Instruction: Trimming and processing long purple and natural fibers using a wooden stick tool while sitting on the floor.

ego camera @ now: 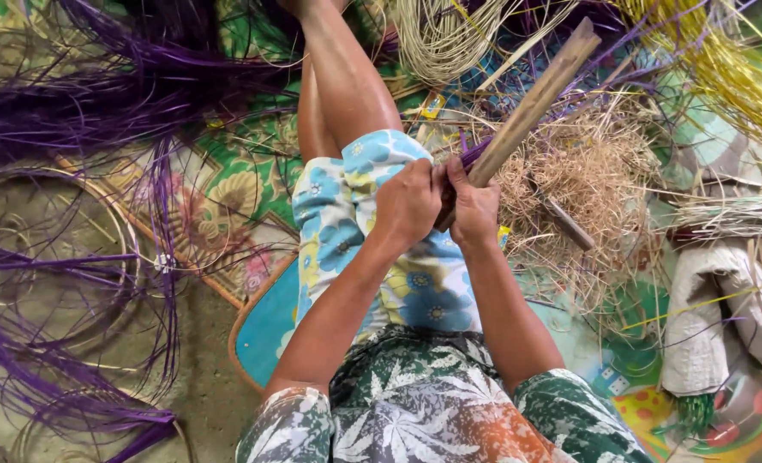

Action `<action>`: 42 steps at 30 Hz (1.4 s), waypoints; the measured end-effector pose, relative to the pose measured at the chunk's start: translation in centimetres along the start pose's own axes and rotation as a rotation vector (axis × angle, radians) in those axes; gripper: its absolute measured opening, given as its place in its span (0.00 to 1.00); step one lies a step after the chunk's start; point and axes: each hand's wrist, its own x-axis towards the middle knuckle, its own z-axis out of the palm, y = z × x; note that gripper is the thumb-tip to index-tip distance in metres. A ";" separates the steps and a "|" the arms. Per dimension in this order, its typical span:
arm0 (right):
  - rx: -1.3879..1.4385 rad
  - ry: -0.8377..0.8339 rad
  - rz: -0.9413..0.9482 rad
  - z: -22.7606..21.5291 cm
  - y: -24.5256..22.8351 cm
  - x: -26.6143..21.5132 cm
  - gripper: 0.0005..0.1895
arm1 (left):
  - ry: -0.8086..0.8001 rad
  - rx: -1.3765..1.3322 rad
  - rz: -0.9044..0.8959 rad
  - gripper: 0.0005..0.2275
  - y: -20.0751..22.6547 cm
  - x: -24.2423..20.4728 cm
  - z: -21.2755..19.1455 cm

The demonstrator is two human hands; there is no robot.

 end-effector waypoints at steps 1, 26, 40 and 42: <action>0.009 0.011 -0.003 0.4 -0.9 -0.4 0.22 | 0.219 0.035 0.128 0.18 0.0 -0.1 0.6; 0.084 -0.112 0.152 -0.8 -0.7 -1.4 0.13 | -0.178 -0.320 -0.320 0.17 -0.3 -1.7 -3.0; 0.120 -0.137 0.277 -2.0 -1.1 1.7 0.15 | 0.122 -0.649 -0.299 0.13 0.5 -2.9 -2.9; 0.112 -0.188 0.377 -3.6 -2.4 1.8 0.17 | 0.095 -0.615 -0.311 0.12 -0.7 -2.7 -2.8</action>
